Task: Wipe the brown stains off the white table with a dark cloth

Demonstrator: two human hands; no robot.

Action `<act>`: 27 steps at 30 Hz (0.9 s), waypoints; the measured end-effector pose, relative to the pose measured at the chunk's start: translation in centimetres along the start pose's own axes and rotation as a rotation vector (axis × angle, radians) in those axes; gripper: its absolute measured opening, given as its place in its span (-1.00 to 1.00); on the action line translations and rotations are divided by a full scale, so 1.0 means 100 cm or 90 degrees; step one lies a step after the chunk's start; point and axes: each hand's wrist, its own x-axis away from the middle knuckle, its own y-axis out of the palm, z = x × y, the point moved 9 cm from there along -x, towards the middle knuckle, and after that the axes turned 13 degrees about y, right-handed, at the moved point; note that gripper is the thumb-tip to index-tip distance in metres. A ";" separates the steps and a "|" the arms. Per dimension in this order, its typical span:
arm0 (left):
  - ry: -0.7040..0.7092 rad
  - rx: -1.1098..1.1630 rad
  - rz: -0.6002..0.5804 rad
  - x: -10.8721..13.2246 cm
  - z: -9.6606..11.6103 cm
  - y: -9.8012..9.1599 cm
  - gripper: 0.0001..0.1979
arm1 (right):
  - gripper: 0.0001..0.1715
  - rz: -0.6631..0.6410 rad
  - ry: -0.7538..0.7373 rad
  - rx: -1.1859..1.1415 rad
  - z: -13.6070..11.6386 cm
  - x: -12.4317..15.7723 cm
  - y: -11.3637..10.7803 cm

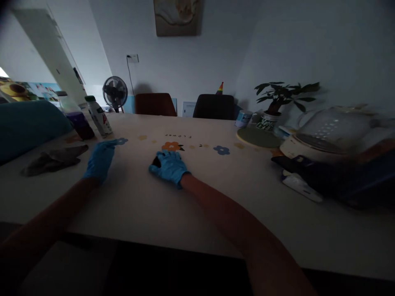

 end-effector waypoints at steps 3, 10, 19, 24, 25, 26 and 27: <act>0.001 -0.042 0.079 -0.002 -0.004 -0.019 -0.63 | 0.02 -0.008 -0.078 -0.022 -0.061 -0.017 0.016; 0.041 -0.083 0.105 0.000 -0.015 -0.035 -0.60 | -0.38 -0.020 -0.173 -0.015 -0.151 -0.046 0.039; -0.005 -0.092 0.073 -0.003 -0.012 -0.035 -0.65 | -0.54 -0.088 -0.304 -0.107 -0.070 0.037 0.024; -0.035 -0.094 0.051 0.000 -0.006 -0.031 -0.71 | -0.59 -0.109 -0.308 -0.124 0.008 0.117 0.000; -0.035 -0.093 0.045 0.000 -0.003 -0.030 -0.71 | -0.57 -0.108 -0.300 -0.121 0.023 0.129 -0.004; -0.030 -0.091 0.038 0.000 0.000 -0.028 -0.71 | -0.54 -0.100 -0.290 -0.118 0.039 0.139 -0.007; -0.020 -0.088 0.028 0.000 0.005 -0.026 -0.72 | -0.53 -0.089 -0.279 -0.114 0.054 0.149 -0.009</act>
